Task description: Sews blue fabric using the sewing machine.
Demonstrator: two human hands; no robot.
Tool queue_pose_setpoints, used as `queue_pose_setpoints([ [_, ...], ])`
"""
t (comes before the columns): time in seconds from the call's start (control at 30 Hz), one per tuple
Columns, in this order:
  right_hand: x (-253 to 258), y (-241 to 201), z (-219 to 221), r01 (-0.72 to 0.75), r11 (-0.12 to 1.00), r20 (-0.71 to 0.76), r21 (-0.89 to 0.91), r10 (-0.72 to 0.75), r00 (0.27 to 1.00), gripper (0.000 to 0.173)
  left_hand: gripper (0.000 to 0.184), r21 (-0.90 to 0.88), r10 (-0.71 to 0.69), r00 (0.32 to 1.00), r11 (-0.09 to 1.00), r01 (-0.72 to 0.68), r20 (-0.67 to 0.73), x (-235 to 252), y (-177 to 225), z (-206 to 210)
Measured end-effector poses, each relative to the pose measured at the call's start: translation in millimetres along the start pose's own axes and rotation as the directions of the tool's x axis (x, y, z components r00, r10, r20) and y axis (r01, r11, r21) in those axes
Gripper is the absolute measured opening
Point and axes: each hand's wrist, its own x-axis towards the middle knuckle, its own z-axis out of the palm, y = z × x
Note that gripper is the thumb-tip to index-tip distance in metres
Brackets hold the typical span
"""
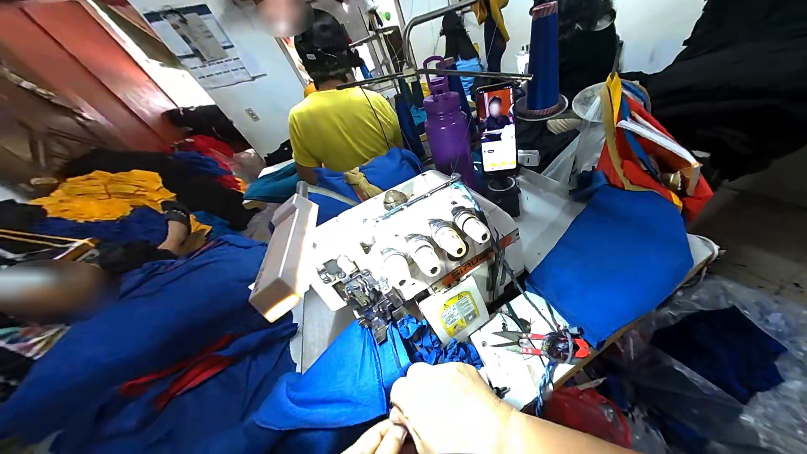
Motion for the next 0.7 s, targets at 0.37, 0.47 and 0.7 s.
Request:
queue_pose_setpoints([
  [0.37, -12.0, 20.8, 62.7, 0.154, 0.945, -0.641, -0.288, -0.309, 0.703, 0.011, 0.038, -0.489, -0.036, 0.996, 0.872, -0.010, -0.085, -5.7, -10.6, 19.2],
  [0.47, -13.5, 24.1, 70.6, 0.165, 0.907, -0.634, -0.388, -0.393, 0.667, 0.012, 0.037, -0.521, -0.041, 0.997, 0.854, 0.002, -0.063, -4.8, -18.9, 16.0],
  [0.7, -28.6, 52.2, 33.2, 0.201, 0.902, -0.657, -0.383, -0.419, 0.627, 0.018, 0.028, -0.091, 0.231, 0.955, 0.964, -0.251, -0.186, -8.7, -30.7, 15.0],
])
